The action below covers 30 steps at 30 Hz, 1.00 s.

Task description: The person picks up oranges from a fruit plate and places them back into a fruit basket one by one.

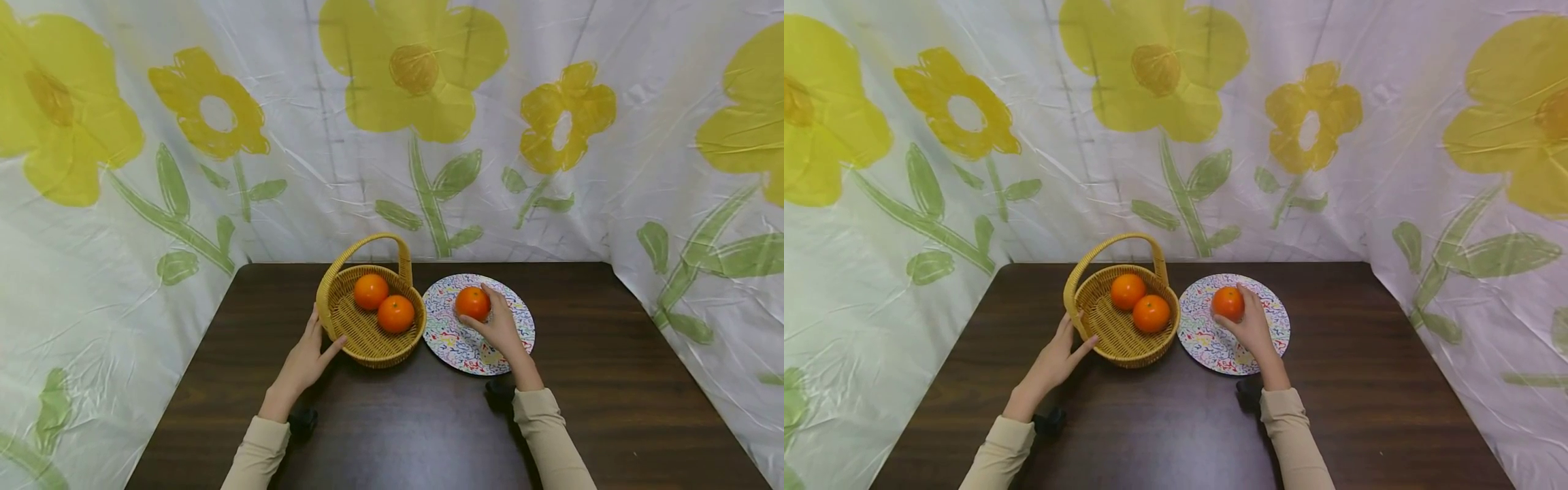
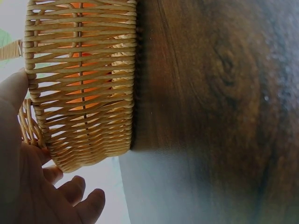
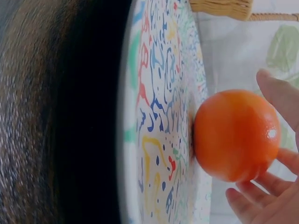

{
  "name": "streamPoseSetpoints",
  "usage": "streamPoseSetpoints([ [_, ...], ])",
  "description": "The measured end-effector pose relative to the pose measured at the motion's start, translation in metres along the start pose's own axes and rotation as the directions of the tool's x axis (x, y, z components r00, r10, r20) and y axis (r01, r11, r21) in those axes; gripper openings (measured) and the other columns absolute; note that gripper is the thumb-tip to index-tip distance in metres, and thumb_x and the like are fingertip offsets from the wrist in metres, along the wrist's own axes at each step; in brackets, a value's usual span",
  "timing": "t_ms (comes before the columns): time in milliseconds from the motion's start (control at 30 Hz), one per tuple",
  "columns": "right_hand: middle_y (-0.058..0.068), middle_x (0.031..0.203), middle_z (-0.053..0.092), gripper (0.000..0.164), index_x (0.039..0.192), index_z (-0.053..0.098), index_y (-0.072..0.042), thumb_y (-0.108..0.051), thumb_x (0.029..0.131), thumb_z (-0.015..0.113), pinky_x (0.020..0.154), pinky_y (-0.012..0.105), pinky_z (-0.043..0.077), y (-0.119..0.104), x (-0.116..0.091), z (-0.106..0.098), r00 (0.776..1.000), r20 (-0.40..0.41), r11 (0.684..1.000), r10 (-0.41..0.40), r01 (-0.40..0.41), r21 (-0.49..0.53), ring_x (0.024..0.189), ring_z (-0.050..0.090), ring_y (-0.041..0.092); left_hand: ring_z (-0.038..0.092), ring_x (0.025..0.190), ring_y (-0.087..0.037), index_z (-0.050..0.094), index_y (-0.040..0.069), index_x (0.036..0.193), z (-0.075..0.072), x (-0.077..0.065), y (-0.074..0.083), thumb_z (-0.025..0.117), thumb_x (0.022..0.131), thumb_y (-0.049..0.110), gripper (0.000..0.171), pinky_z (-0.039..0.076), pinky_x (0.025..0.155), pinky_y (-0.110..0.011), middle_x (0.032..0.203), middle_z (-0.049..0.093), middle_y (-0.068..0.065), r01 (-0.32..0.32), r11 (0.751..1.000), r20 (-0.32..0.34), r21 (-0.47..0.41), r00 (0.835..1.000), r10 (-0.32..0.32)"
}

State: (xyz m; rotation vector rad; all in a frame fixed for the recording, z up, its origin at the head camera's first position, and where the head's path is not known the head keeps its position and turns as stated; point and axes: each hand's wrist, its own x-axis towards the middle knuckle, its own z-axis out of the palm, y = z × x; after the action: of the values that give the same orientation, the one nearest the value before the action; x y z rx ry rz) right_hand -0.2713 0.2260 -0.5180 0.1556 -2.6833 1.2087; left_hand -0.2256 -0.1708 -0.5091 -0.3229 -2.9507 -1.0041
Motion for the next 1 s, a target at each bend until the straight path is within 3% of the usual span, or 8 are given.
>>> streamPoseSetpoints([
  [333,0.024,0.14,0.032,0.086,0.144,0.029,-0.004,-0.032,0.078,0.075,0.094,0.06,0.038,0.004,0.002,0.004,1.0,-0.005,1.0,-0.008,0.008,-0.013,0.119,0.043,0.044,0.049,0.118,-0.04,0.002,0.024,0.15,0.001,0.0,0.0,0.043,0.091,0.058,0.079,0.049,0.078,-0.048,0.156,-0.009,-0.001,-0.006,1.0,-0.001,0.007,1.0,0.006],
  [567,0.023,0.14,0.033,0.085,0.144,0.029,-0.005,-0.032,0.078,0.075,0.095,0.06,0.037,0.006,0.005,0.008,1.0,-0.015,1.0,0.016,-0.016,-0.008,0.12,0.043,0.043,0.048,0.12,-0.04,0.001,0.023,0.15,0.0,-0.001,-0.001,0.042,0.091,0.059,0.08,0.048,0.083,-0.05,0.156,-0.011,0.001,-0.001,1.0,0.002,0.01,1.0,0.001],
  [1000,0.024,0.133,0.041,0.081,0.141,0.035,-0.002,-0.026,0.076,0.077,0.093,0.058,0.04,-0.006,0.003,0.008,0.998,-0.061,1.0,-0.01,0.011,0.021,0.115,0.046,0.042,0.045,0.123,-0.04,-0.004,0.026,0.149,0.0,-0.001,0.0,0.043,0.091,0.058,0.081,0.047,0.085,-0.051,0.155,-0.012,0.001,-0.021,1.0,0.0,-0.001,1.0,0.021],
])
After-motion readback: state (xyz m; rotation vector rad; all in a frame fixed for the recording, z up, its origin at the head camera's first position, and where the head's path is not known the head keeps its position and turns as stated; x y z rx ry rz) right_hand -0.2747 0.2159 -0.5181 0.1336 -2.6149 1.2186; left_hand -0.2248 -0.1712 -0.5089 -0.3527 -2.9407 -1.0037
